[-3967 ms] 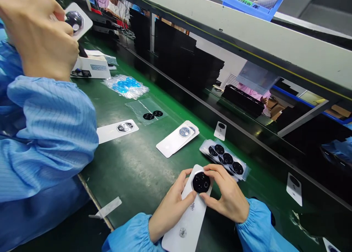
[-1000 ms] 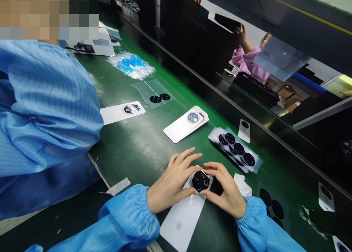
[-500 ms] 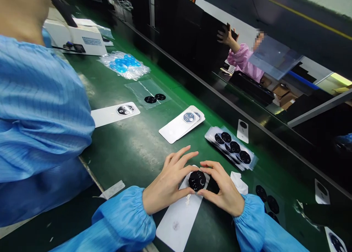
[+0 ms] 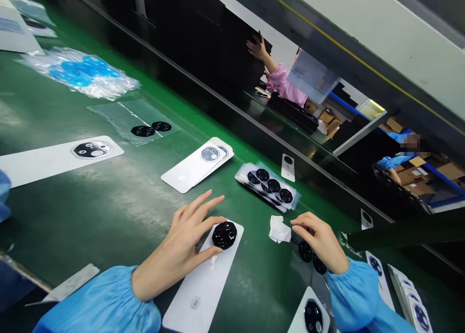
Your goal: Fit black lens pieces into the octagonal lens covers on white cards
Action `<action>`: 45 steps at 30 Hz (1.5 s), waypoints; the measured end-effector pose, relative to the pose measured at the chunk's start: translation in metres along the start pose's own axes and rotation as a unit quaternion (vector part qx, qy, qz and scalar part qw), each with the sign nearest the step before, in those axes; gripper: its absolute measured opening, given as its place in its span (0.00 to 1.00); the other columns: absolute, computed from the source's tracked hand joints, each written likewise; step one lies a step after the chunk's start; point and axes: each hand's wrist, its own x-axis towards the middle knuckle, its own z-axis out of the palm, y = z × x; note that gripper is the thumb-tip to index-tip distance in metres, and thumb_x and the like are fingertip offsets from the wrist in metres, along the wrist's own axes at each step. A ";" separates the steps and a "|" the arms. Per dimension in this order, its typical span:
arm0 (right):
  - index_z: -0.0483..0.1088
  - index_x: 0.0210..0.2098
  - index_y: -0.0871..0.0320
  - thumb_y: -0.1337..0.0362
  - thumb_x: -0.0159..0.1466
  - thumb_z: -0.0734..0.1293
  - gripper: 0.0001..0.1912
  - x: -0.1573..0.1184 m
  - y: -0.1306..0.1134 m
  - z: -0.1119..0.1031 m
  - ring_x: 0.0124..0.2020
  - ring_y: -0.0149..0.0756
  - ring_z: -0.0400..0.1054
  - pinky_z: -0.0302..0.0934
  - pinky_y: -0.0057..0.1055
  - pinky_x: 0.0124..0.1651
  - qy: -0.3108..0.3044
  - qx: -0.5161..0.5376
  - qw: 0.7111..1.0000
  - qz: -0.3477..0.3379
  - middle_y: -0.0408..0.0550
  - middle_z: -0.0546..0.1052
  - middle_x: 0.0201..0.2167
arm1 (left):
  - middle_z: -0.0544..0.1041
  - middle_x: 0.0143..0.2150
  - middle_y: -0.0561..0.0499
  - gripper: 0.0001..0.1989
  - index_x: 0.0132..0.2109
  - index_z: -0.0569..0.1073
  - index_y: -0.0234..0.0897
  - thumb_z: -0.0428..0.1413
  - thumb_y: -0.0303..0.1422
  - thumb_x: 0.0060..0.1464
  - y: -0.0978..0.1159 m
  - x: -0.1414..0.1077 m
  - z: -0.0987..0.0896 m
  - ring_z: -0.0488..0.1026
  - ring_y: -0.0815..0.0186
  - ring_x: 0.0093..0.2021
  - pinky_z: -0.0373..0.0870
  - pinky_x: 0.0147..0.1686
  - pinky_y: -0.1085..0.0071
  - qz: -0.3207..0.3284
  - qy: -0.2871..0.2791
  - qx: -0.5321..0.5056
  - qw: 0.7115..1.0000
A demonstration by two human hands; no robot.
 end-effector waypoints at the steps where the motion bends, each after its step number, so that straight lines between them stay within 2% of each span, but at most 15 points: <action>1: 0.74 0.35 0.52 0.58 0.65 0.62 0.10 -0.003 0.005 0.008 0.27 0.35 0.70 0.63 0.31 0.26 0.001 -0.013 1.000 0.005 0.45 0.76 0.32 | 0.58 0.65 0.47 0.14 0.50 0.69 0.46 0.54 0.39 0.56 0.000 0.000 0.001 0.47 0.45 0.66 0.51 0.57 0.45 0.002 0.006 -0.001 1.000; 4: 0.74 0.37 0.52 0.60 0.64 0.62 0.09 -0.007 0.011 0.028 0.28 0.36 0.70 0.63 0.32 0.27 0.013 -0.033 0.999 0.016 0.45 0.75 0.33 | 0.59 0.65 0.46 0.14 0.50 0.69 0.46 0.53 0.39 0.57 0.002 0.000 0.002 0.47 0.46 0.66 0.50 0.57 0.46 0.006 0.010 -0.002 1.000; 7: 0.73 0.40 0.52 0.61 0.64 0.61 0.09 -0.003 0.011 0.041 0.35 0.40 0.70 0.64 0.34 0.32 0.024 -0.046 0.998 0.020 0.46 0.75 0.36 | 0.58 0.66 0.46 0.13 0.50 0.69 0.45 0.53 0.38 0.57 0.003 0.000 0.001 0.46 0.46 0.66 0.50 0.57 0.45 0.005 0.007 0.003 1.000; 9: 0.72 0.39 0.52 0.63 0.63 0.62 0.08 0.000 0.011 0.047 0.38 0.42 0.69 0.64 0.36 0.35 0.025 -0.051 0.998 0.020 0.46 0.75 0.36 | 0.57 0.66 0.46 0.14 0.50 0.68 0.46 0.53 0.38 0.57 0.003 0.000 0.001 0.46 0.46 0.67 0.50 0.57 0.45 0.003 0.002 0.009 1.000; 12: 0.72 0.34 0.54 0.65 0.62 0.62 0.06 0.004 0.012 0.053 0.36 0.43 0.68 0.62 0.36 0.35 0.020 -0.051 0.998 0.021 0.46 0.73 0.31 | 0.56 0.66 0.47 0.14 0.50 0.68 0.46 0.54 0.38 0.56 0.001 0.000 0.000 0.45 0.45 0.67 0.51 0.57 0.44 0.004 -0.015 0.020 1.000; 15: 0.71 0.30 0.55 0.66 0.62 0.62 0.06 0.005 0.011 0.052 0.31 0.39 0.67 0.61 0.34 0.32 0.014 -0.035 0.999 0.017 0.45 0.71 0.28 | 0.56 0.67 0.47 0.15 0.51 0.68 0.46 0.54 0.38 0.56 0.000 0.000 -0.002 0.44 0.45 0.67 0.51 0.56 0.43 0.011 -0.017 0.017 1.000; 18: 0.69 0.32 0.55 0.64 0.64 0.61 0.07 0.005 0.001 0.042 0.31 0.36 0.67 0.60 0.30 0.33 0.010 -0.003 1.000 -0.001 0.44 0.71 0.30 | 0.57 0.66 0.46 0.15 0.52 0.67 0.46 0.54 0.39 0.57 0.007 0.001 -0.005 0.44 0.45 0.67 0.49 0.58 0.43 0.021 -0.015 -0.013 1.000; 23: 0.67 0.37 0.55 0.61 0.67 0.58 0.08 0.002 -0.033 0.027 0.33 0.33 0.66 0.59 0.26 0.34 -0.009 0.081 0.996 -0.035 0.44 0.71 0.33 | 0.57 0.66 0.47 0.21 0.51 0.68 0.47 0.58 0.47 0.51 0.034 0.008 -0.009 0.44 0.47 0.67 0.51 0.60 0.48 0.042 -0.082 -0.144 0.985; 26: 0.66 0.39 0.55 0.60 0.68 0.57 0.09 -0.001 -0.051 0.026 0.31 0.32 0.65 0.58 0.26 0.35 -0.037 0.164 0.985 -0.028 0.42 0.71 0.32 | 0.60 0.64 0.47 0.23 0.51 0.69 0.46 0.61 0.46 0.49 0.049 0.014 -0.007 0.46 0.47 0.67 0.53 0.60 0.49 0.036 -0.115 -0.201 0.972; 30: 0.67 0.42 0.55 0.57 0.68 0.57 0.12 -0.004 -0.063 0.030 0.36 0.34 0.66 0.59 0.27 0.38 -0.061 0.260 0.964 -0.010 0.43 0.72 0.35 | 0.70 0.56 0.46 0.25 0.52 0.67 0.44 0.63 0.41 0.48 0.057 0.017 -0.003 0.55 0.51 0.63 0.55 0.60 0.53 0.009 -0.114 -0.232 0.966; 32: 0.69 0.44 0.54 0.55 0.68 0.55 0.16 -0.003 -0.066 0.031 0.38 0.35 0.66 0.58 0.28 0.41 -0.069 0.299 0.952 0.000 0.45 0.72 0.36 | 0.70 0.55 0.46 0.25 0.52 0.67 0.43 0.63 0.39 0.47 0.058 0.017 -0.002 0.58 0.52 0.61 0.56 0.59 0.55 0.007 -0.111 -0.249 0.962; 34: 0.73 0.42 0.55 0.54 0.68 0.56 0.18 -0.002 -0.067 0.032 0.36 0.35 0.65 0.58 0.29 0.40 -0.076 0.324 0.943 0.008 0.45 0.71 0.33 | 0.69 0.55 0.46 0.25 0.51 0.67 0.43 0.64 0.38 0.47 0.058 0.016 -0.002 0.60 0.54 0.60 0.57 0.59 0.57 0.008 -0.110 -0.266 0.957; 37: 0.76 0.37 0.56 0.52 0.64 0.62 0.16 0.001 -0.068 0.036 0.31 0.33 0.62 0.56 0.28 0.35 -0.075 0.373 0.924 0.030 0.44 0.68 0.28 | 0.70 0.53 0.47 0.24 0.49 0.69 0.42 0.65 0.36 0.45 0.059 0.016 -0.004 0.64 0.56 0.55 0.59 0.57 0.59 -0.003 -0.115 -0.300 0.947; 41: 0.76 0.33 0.55 0.52 0.60 0.66 0.13 -0.001 -0.067 0.042 0.31 0.31 0.61 0.56 0.26 0.34 -0.062 0.447 0.890 0.062 0.42 0.67 0.30 | 0.70 0.49 0.49 0.23 0.47 0.69 0.41 0.66 0.33 0.44 0.061 0.017 -0.007 0.67 0.59 0.51 0.63 0.54 0.62 -0.023 -0.134 -0.341 0.930; 45: 0.75 0.34 0.55 0.52 0.61 0.66 0.13 -0.006 -0.068 0.041 0.29 0.30 0.60 0.54 0.25 0.30 -0.073 0.456 0.883 0.084 0.43 0.67 0.30 | 0.70 0.49 0.48 0.22 0.47 0.69 0.40 0.65 0.31 0.44 0.060 0.017 -0.009 0.66 0.58 0.51 0.62 0.53 0.61 -0.028 -0.134 -0.329 0.934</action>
